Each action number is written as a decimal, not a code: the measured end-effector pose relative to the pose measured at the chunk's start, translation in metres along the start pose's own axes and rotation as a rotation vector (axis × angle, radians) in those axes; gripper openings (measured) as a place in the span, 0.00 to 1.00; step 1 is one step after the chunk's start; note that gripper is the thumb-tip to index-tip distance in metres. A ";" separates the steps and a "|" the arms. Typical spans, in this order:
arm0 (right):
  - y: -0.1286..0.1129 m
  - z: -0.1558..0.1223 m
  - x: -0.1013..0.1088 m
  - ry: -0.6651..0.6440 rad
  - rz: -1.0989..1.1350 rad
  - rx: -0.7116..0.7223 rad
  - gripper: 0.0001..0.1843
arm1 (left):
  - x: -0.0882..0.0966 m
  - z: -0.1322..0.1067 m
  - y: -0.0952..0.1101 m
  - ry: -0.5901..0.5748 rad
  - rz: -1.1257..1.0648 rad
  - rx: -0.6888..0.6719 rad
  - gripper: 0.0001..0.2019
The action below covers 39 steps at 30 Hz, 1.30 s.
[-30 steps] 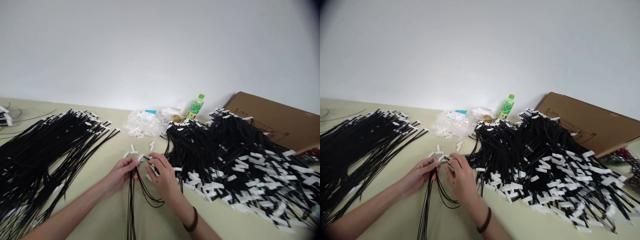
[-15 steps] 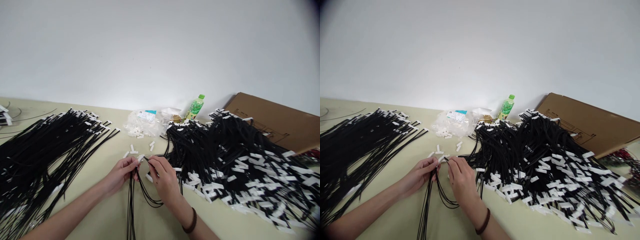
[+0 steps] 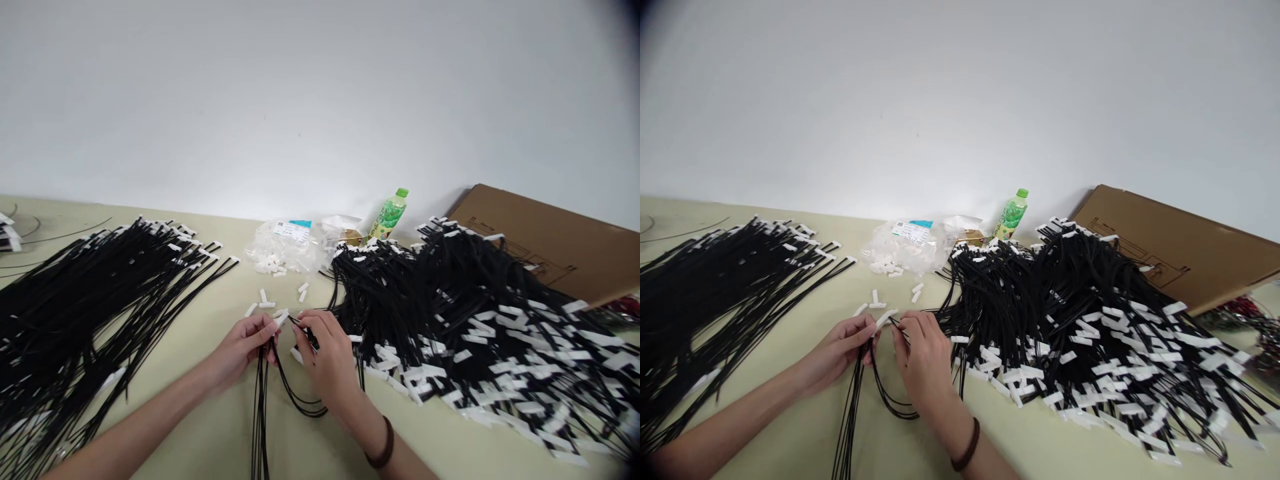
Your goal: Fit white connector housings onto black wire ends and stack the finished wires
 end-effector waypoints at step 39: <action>0.003 0.001 -0.011 -0.082 0.403 -0.097 0.06 | -0.003 -0.001 -0.002 -0.069 0.069 0.034 0.12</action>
Point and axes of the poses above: each hand's wrist, its own z-axis towards the middle knuckle, its own x-axis out of the back of the hand, y = z × x, the point moved 7 cm from there along z, towards the middle knuckle, and after that the axes turned 1 degree about x, right-handed, at the moved point
